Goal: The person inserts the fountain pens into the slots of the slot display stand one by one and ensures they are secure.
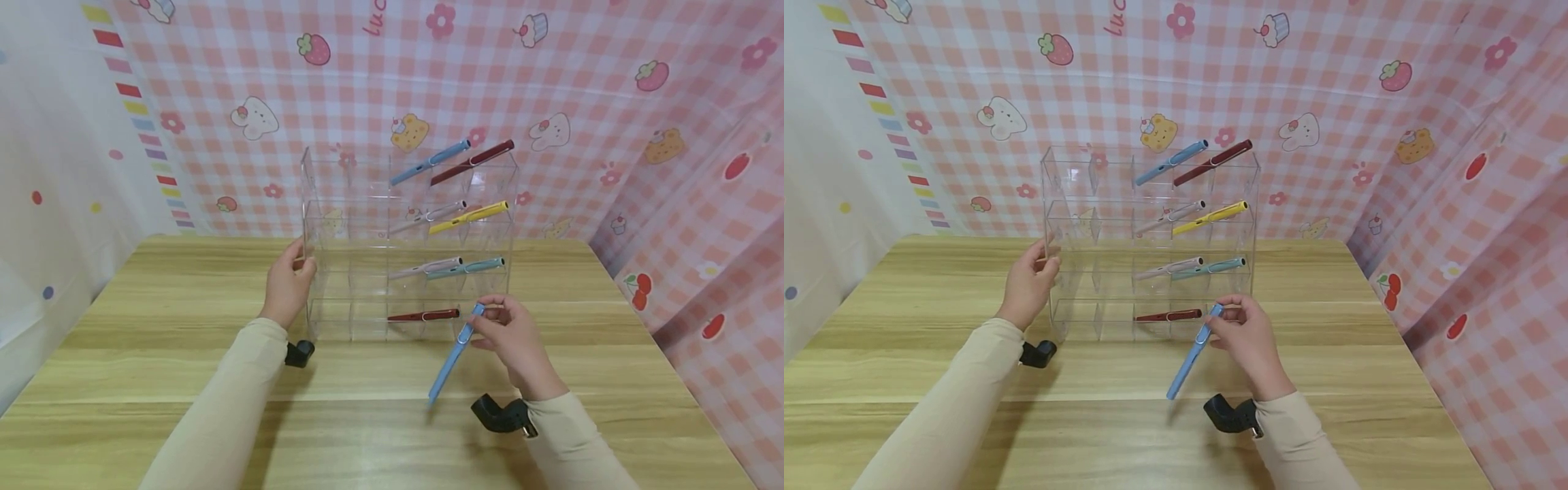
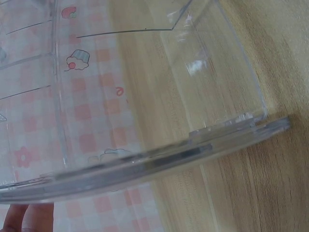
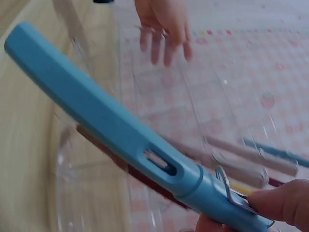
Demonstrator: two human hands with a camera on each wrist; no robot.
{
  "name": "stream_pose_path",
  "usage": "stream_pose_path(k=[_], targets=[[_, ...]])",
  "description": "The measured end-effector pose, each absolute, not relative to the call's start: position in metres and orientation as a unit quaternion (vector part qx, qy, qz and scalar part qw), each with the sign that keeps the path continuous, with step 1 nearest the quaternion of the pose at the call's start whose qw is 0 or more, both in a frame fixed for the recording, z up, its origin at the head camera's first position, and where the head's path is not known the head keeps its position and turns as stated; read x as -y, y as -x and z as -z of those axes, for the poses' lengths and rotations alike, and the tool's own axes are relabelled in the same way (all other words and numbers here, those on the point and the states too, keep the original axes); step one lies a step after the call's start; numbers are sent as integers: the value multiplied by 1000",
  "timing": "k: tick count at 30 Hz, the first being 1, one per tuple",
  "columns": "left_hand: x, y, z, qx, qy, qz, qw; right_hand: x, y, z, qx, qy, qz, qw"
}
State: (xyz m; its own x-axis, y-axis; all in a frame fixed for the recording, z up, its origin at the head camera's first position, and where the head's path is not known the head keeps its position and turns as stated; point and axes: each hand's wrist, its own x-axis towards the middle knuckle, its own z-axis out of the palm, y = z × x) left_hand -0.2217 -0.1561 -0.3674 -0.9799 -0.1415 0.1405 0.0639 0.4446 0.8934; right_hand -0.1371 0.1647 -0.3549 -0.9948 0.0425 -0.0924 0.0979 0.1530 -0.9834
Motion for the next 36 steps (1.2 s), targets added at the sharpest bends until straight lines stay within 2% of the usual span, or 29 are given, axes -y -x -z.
stream_pose_path(k=[21, 36], targets=[[156, 221, 367, 844, -20, 528, 98, -195, 153, 349, -682, -125, 709, -127], [156, 222, 367, 844, -20, 528, 95, -196, 159, 357, -648, -156, 719, -199]])
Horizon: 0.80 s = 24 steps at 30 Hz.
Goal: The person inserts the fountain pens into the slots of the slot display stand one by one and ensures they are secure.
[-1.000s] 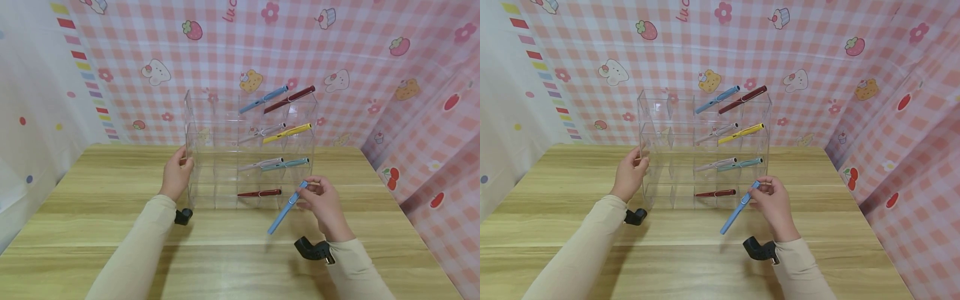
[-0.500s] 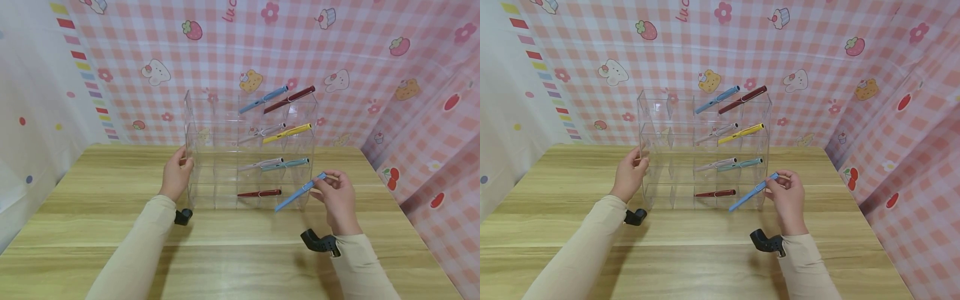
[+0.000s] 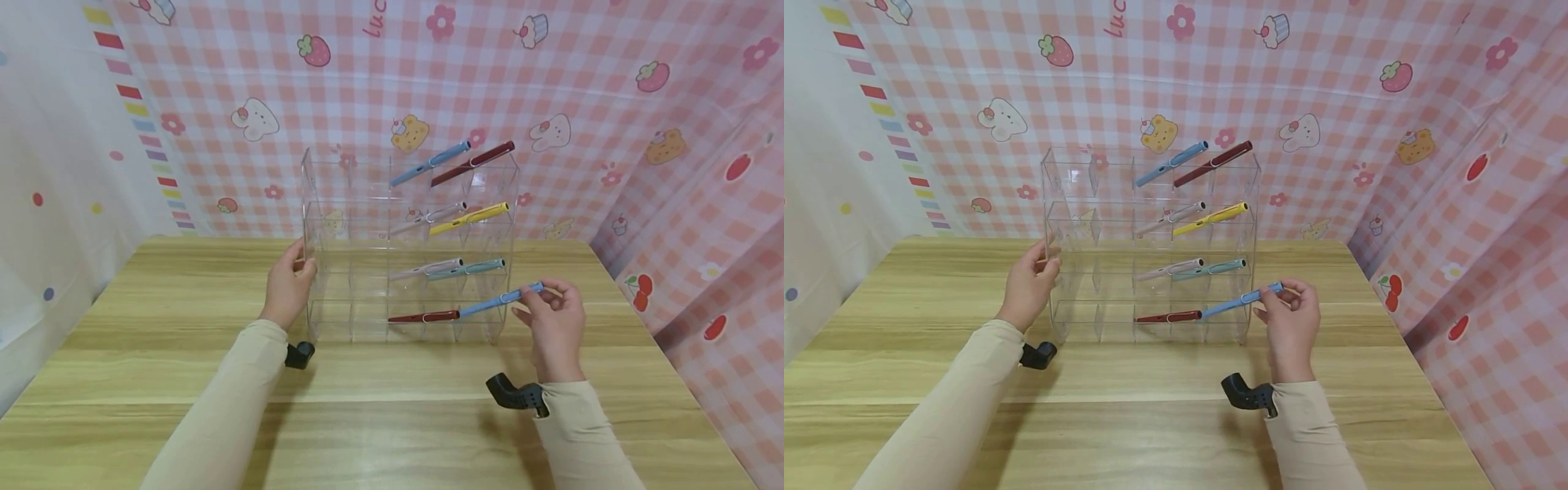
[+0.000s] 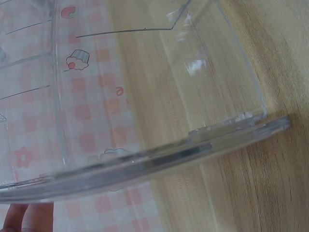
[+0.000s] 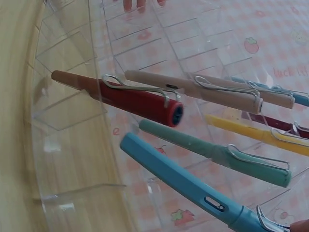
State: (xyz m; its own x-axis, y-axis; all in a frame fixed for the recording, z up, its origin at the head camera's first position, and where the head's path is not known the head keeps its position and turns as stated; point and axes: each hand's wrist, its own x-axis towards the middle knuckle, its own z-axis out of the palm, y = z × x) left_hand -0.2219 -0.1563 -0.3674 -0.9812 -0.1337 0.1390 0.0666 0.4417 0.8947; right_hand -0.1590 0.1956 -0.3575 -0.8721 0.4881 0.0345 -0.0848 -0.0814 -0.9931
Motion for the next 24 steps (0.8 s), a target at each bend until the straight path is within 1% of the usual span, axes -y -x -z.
stream_pose_path(k=[12, 24], targets=[[156, 222, 368, 845, -16, 525, 98, -180, 162, 374, 623, 166, -732, 220], [157, 221, 368, 845, -16, 526, 97, -164, 163, 385, 621, 166, -733, 220]])
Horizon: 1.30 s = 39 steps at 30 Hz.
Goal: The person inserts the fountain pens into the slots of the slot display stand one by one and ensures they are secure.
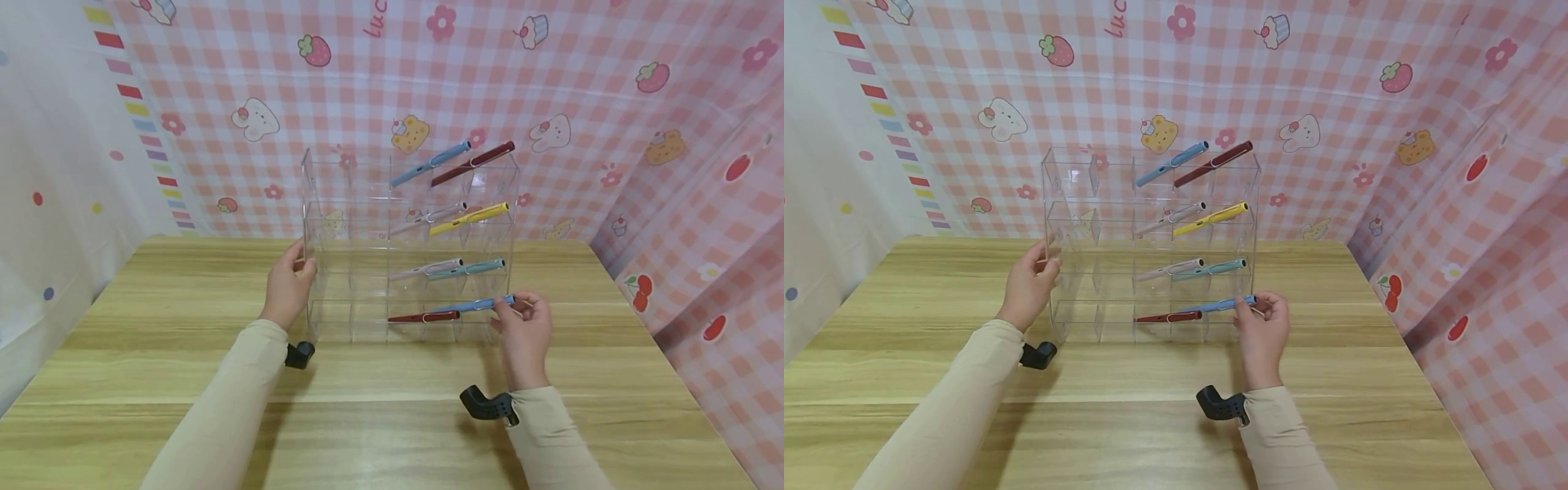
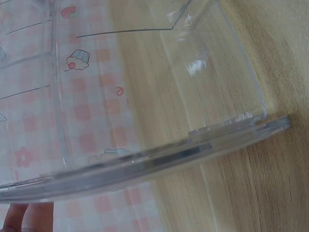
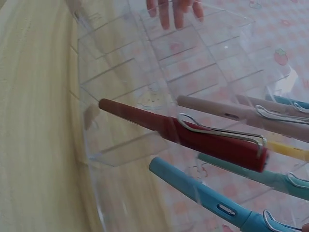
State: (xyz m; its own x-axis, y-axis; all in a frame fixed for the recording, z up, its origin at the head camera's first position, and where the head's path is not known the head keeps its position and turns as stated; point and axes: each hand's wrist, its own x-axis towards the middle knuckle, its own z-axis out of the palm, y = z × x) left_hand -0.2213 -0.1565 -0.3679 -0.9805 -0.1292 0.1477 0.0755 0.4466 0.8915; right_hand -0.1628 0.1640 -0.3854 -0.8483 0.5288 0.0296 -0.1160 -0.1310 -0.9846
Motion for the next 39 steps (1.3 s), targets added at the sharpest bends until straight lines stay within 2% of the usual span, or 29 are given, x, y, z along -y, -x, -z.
stream_pose_path(k=[19, 39], targets=[[157, 222, 368, 847, -17, 522, 102, -154, 164, 401, 647, 162, -720, 192], [156, 222, 367, 845, -15, 525, 104, -151, 157, 412, 659, 131, -710, 210]])
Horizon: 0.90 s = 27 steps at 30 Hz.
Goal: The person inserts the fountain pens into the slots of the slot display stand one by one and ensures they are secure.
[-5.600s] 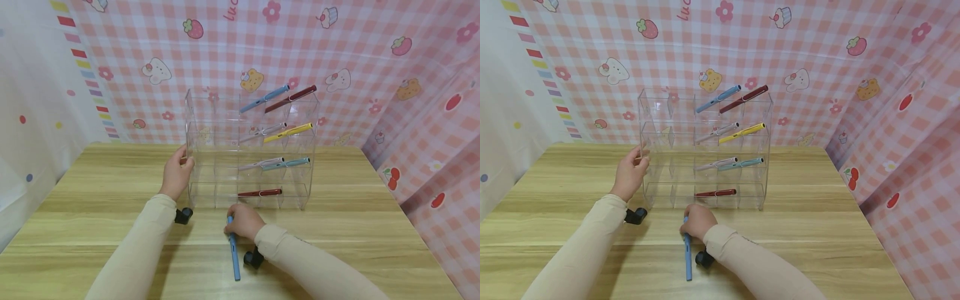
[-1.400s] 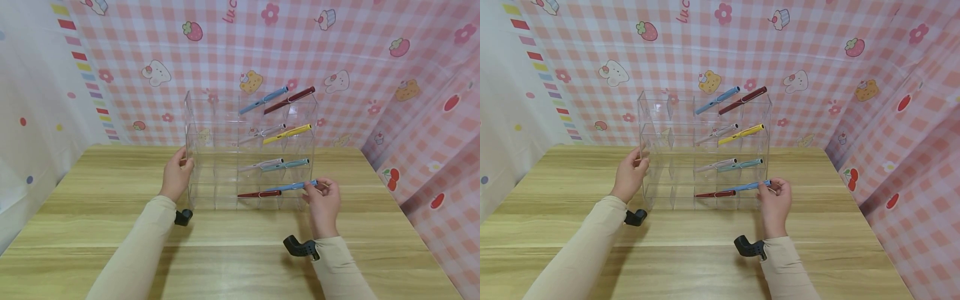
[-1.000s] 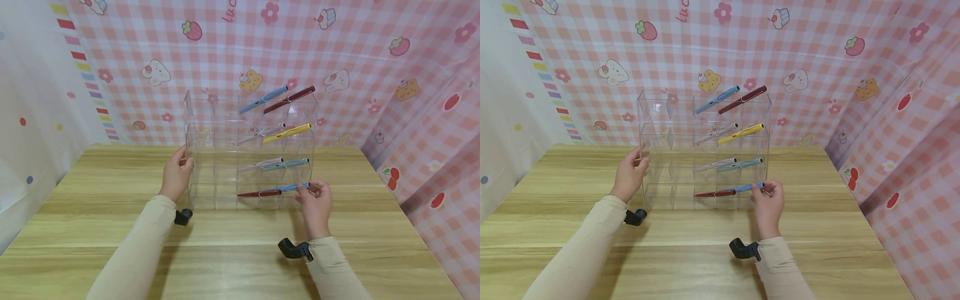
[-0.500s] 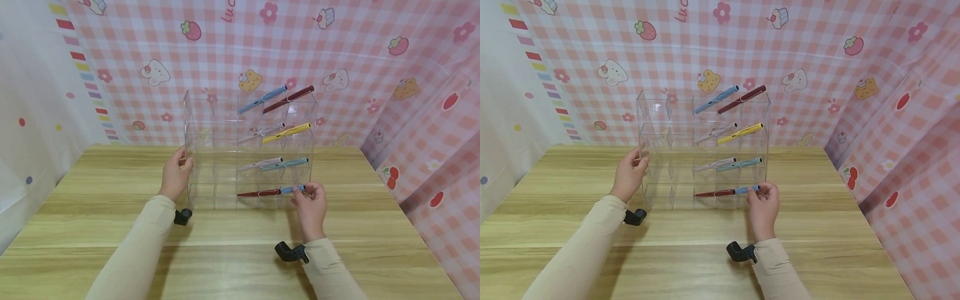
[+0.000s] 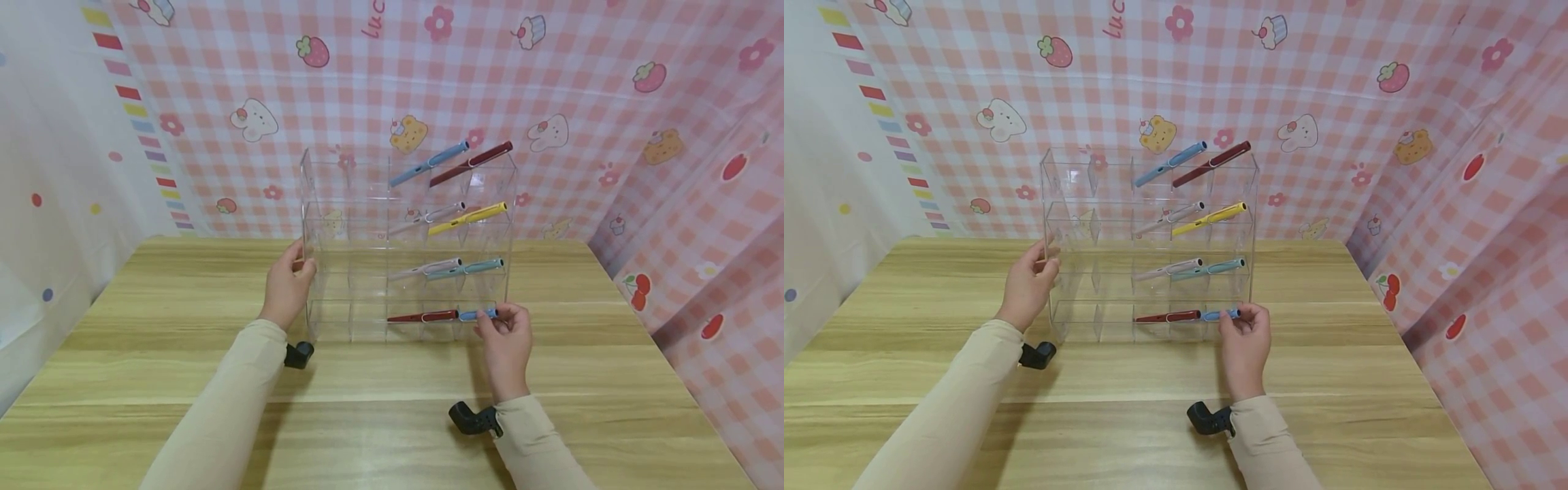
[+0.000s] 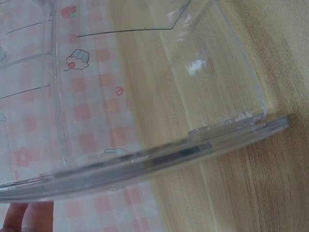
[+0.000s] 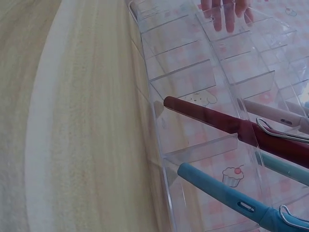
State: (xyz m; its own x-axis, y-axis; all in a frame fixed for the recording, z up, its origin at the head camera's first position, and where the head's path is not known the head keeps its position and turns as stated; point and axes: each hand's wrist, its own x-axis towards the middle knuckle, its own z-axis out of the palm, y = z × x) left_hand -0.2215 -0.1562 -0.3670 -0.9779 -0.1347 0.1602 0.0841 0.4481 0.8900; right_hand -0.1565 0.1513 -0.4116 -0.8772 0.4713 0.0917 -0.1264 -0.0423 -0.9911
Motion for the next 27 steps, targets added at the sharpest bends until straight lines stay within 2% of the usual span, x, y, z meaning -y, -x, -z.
stream_pose_path(k=[16, 22, 27], targets=[[161, 217, 371, 841, 0, 535, 82, -156, 145, 412, 682, 111, -692, 209], [175, 198, 377, 869, 16, 491, 46, -182, 135, 403, 731, 103, -635, 229], [189, 177, 384, 926, 42, 371, 45, -216, 128, 390, 831, 45, -521, 190]])
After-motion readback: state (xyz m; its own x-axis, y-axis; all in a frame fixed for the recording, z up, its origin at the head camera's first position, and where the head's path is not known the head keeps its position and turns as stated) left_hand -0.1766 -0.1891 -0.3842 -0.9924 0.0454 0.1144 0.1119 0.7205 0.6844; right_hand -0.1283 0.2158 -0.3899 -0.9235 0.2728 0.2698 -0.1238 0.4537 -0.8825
